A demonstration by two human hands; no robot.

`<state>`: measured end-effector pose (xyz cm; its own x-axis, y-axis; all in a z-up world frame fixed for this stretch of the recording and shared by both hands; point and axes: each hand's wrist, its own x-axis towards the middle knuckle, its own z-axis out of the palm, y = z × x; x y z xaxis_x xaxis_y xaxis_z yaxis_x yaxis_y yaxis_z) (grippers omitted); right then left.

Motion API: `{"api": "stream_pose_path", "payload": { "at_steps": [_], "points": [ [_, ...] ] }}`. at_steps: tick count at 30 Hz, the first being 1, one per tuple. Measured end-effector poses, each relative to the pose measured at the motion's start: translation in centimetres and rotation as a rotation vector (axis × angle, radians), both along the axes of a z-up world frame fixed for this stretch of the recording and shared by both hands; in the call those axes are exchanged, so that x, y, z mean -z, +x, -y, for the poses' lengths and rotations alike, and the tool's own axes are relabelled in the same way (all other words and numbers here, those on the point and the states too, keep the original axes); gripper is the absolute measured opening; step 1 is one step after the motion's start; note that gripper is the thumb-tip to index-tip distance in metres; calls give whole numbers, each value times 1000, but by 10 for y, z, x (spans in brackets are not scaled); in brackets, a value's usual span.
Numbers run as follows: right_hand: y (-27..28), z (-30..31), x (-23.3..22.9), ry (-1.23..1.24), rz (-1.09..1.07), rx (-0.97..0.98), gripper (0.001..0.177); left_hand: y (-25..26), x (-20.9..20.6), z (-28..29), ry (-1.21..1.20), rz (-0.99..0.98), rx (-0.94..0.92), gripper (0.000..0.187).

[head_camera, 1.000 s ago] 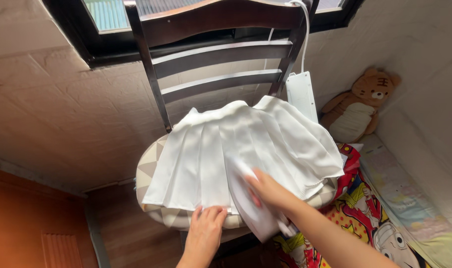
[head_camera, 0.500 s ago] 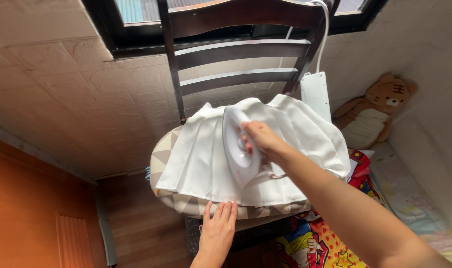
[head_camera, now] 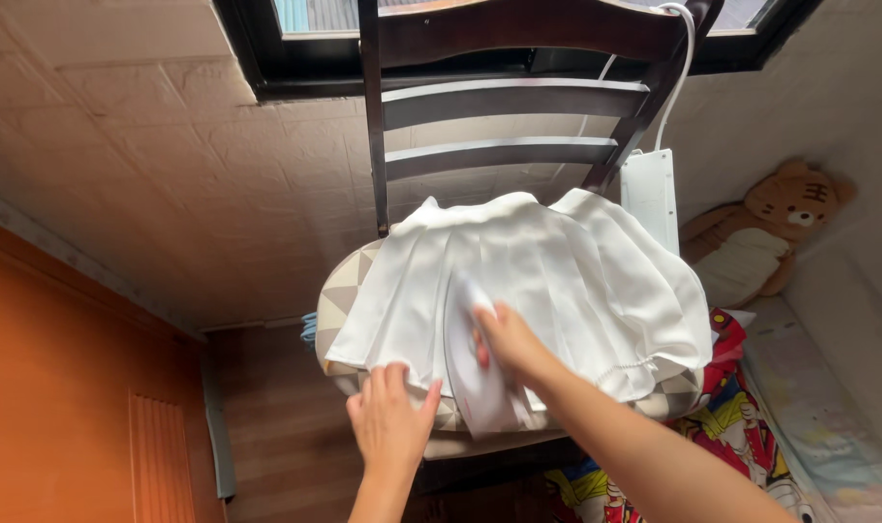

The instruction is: The person irons a white pleated skirt laid out on a chair seat. They use a white electric iron to smooth the fabric, repeatedly moving the iron back and forth over the pleats and adjusting the garment with their left hand to ensure even coverage.

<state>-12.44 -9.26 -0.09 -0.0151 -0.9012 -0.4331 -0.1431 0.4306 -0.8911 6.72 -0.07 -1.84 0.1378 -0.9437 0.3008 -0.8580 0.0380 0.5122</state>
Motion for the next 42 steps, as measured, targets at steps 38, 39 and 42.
{"api": "stream_pose_path", "payload": {
  "at_steps": [38, 39, 42],
  "points": [
    [10, -60, 8, -64, -127, -132, 35, 20, -2, 7, 141, -371, 362, 42],
    [12, -78, 6, -5, -48, -125, 33, 21, 0, 8, 127, -367, 366, 42],
    [1, -100, -3, 98, 11, -123, 34, 26, 11, 2, 94, -340, 379, 42]
  ]
}}
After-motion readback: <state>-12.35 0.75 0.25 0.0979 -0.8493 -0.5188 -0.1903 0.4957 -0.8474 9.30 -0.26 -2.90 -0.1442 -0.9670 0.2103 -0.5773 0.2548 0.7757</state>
